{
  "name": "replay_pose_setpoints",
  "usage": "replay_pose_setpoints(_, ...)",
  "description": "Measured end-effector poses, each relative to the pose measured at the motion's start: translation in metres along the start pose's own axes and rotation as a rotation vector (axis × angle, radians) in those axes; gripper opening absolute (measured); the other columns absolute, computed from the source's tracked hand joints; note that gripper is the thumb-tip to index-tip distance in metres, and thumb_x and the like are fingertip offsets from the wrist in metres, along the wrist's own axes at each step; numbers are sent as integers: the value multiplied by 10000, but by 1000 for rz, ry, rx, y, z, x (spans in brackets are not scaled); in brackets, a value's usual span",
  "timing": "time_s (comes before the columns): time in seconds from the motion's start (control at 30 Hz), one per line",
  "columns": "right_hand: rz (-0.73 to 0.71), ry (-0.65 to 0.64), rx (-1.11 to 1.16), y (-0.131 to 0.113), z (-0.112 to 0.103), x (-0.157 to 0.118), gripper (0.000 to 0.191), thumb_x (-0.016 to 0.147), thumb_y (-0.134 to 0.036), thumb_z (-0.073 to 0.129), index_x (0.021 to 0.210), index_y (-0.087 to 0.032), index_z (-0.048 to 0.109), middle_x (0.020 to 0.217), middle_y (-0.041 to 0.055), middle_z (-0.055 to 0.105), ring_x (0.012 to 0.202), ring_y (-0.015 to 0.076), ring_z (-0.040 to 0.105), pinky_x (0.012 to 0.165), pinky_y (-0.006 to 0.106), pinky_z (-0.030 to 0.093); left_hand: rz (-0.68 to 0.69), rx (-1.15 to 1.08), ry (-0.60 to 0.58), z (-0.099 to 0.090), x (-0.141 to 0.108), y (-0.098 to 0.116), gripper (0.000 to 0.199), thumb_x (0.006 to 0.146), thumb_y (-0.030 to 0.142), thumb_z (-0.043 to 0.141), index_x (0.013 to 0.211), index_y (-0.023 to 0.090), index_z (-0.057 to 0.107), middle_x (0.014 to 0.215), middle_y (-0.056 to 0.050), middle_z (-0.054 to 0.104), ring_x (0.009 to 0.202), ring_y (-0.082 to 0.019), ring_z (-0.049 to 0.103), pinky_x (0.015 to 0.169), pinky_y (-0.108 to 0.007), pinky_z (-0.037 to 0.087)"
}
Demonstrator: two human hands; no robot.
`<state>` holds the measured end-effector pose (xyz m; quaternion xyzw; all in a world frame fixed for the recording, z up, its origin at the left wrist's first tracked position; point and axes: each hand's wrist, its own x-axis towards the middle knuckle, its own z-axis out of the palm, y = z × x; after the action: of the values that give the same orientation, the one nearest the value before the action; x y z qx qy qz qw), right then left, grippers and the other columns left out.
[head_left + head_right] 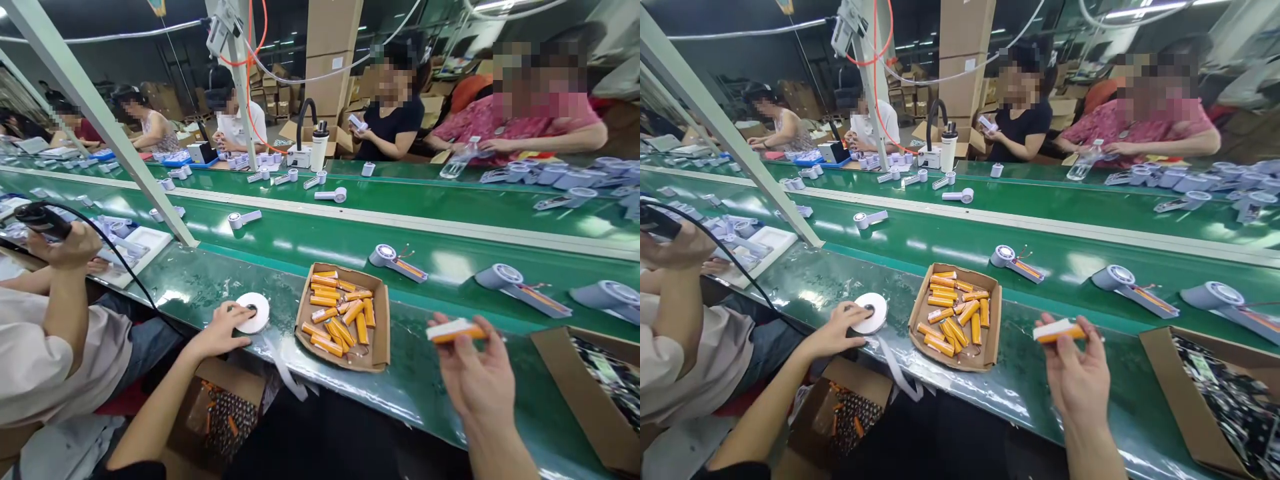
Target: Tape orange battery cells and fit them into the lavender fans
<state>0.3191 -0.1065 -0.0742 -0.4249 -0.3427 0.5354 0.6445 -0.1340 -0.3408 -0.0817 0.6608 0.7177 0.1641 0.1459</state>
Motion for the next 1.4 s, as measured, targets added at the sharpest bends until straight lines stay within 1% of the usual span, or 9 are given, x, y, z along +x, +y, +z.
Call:
replay_pose_setpoints(0.2, 118, 54, -135, 28, -58, -34, 677, 661, -572, 1023, 1141, -287, 640, 988, 63, 842, 981, 324, 857, 1113, 624, 603, -240, -26, 222, -56, 146, -52, 514, 1029, 486, 527, 1407, 204, 732, 1283, -107, 799, 1165, -272, 711, 1101, -402, 559)
replay_pose_setpoints(0.37, 138, 82, -172, 27, -56, -37, 631, 675, -565, 1008, 1144, -314, 671, 885, 62, 846, 951, 391, 861, 1006, 664, 657, -282, 155, 378, -94, 275, -72, 440, 986, 297, 547, 1357, 142, 727, 1550, -201, 649, 1540, -400, 413, 1304, -620, 296)
replay_pose_setpoints(0.5, 155, 81, -191, 28, -60, -41, 652, 681, -606, 992, 1164, -306, 674, 953, 113, 872, 973, 399, 860, 973, 643, 672, -340, 341, 272, -107, 323, -94, 348, 919, 313, 639, 1201, 162, 775, 1500, -244, 646, 1569, -529, 290, 1186, -806, 307)
replay_pose_setpoints(0.67, 183, 50, -218, 20, -64, -29, 676, 705, -618, 984, 1211, -307, 659, 1074, 157, 873, 929, 380, 866, 867, 550, 708, -167, 399, 72, -90, 361, -72, 259, 809, 300, 757, 1017, 151, 795, 1329, -253, 698, 1343, -472, 539, 1099, -650, 493)
replay_pose_setpoints(0.8, -30, -76, -229, -2, -6, 16, 603, 729, -568, 992, 1143, -287, 654, 1016, 112, 875, 888, 325, 867, 872, 504, 707, 170, 395, -69, -33, 378, -2, 252, 876, 205, 647, 1049, 273, 817, 1454, -80, 705, 1433, -301, 501, 1188, -395, 448)
replay_pose_setpoints(0.93, -188, -393, -309, -8, 93, 75, 584, 770, -561, 939, 1212, -257, 709, 1093, 97, 867, 935, 286, 851, 940, 503, 691, 321, 375, -169, 8, 388, 54, 237, 854, 199, 671, 1011, 250, 841, 1345, -109, 768, 1357, -300, 575, 1131, -371, 462)
replay_pose_setpoints(1.13, -287, -821, -716, 28, 191, 127, 473, 929, -405, 762, 1337, -176, 693, 980, 55, 851, 917, 219, 811, 885, 351, 632, 253, 251, -350, -18, 416, 66, 201, 750, 438, 812, 896, 307, 855, 943, -2, 845, 913, -216, 720, 801, -255, 476)
replay_pose_setpoints(1.3, -412, -951, -1428, 52, 227, 132, 446, 1082, -375, 632, 1497, -214, 608, 1079, 77, 845, 979, 215, 782, 895, 290, 564, 135, 161, -197, -18, 410, 72, 303, 926, 456, 663, 1050, 259, 856, 1110, -47, 853, 1000, -230, 744, 819, -278, 479)
replay_pose_setpoints(1.4, -429, -986, -1575, 56, 235, 129, 487, 1067, -421, 667, 1514, -232, 632, 1201, 162, 826, 1080, 303, 783, 921, 344, 566, 64, 132, -115, -6, 401, 83, 291, 953, 440, 669, 1061, 242, 852, 1134, -69, 850, 1052, -248, 747, 843, -294, 496)
